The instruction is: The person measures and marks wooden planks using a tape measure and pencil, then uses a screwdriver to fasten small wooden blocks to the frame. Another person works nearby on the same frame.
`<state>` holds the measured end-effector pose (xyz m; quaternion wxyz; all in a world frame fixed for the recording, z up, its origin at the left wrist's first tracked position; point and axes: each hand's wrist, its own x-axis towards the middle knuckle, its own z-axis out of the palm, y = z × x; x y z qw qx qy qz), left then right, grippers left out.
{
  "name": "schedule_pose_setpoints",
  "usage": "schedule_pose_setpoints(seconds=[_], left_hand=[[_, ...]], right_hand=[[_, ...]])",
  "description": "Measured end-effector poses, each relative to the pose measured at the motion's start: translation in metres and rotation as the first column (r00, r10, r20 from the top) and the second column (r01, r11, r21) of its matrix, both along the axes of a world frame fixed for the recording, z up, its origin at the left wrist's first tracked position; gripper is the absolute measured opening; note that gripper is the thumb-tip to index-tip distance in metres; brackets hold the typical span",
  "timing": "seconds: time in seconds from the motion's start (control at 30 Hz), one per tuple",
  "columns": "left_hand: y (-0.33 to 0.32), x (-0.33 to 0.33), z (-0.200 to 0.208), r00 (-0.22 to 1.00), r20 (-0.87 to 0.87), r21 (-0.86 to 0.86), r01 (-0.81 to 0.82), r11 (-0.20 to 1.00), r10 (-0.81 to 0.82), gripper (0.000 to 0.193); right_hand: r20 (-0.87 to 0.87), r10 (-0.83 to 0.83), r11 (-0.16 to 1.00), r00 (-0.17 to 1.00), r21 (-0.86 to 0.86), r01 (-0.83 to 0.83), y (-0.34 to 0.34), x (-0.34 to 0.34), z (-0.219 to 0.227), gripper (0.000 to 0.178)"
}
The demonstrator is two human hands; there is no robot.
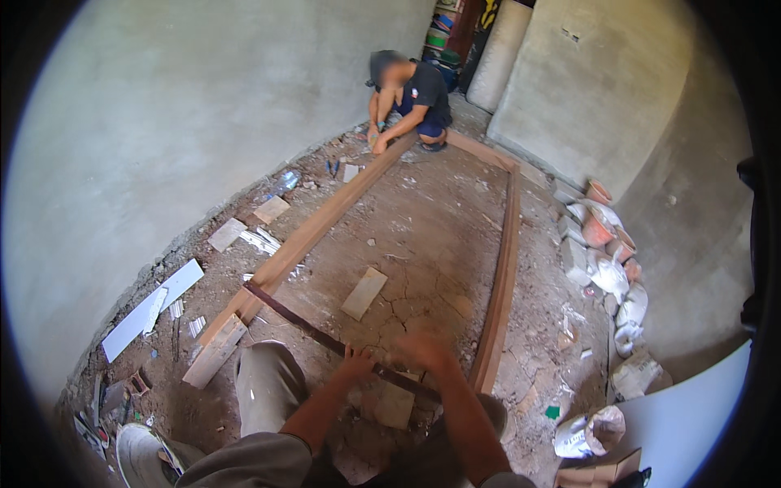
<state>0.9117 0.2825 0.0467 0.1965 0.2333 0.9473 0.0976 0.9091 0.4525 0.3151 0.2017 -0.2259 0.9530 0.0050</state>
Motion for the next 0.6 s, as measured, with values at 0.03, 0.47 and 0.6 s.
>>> schedule_pose_setpoints(seconds=[0.03,0.47,0.6], left_hand=[[0.0,0.0,-0.002,1.0,-0.019,0.003,-0.007,1.0,0.007,0.069],[-0.002,-0.002,-0.049,0.998,-0.013,0.011,-0.055,0.998,0.055,0.08],[-0.003,0.0,-0.074,0.953,-0.302,0.086,0.013,0.996,0.013,0.083]], right_hand=[[0.084,0.066,0.989,0.994,-0.135,-0.055,0.002,-0.005,-0.015,0.055],[0.27,0.043,0.913,0.962,-0.402,0.073,-0.016,-0.003,-0.006,0.05],[0.295,0.14,0.825,0.945,-0.563,0.054,-0.019,0.005,-0.009,0.055]])
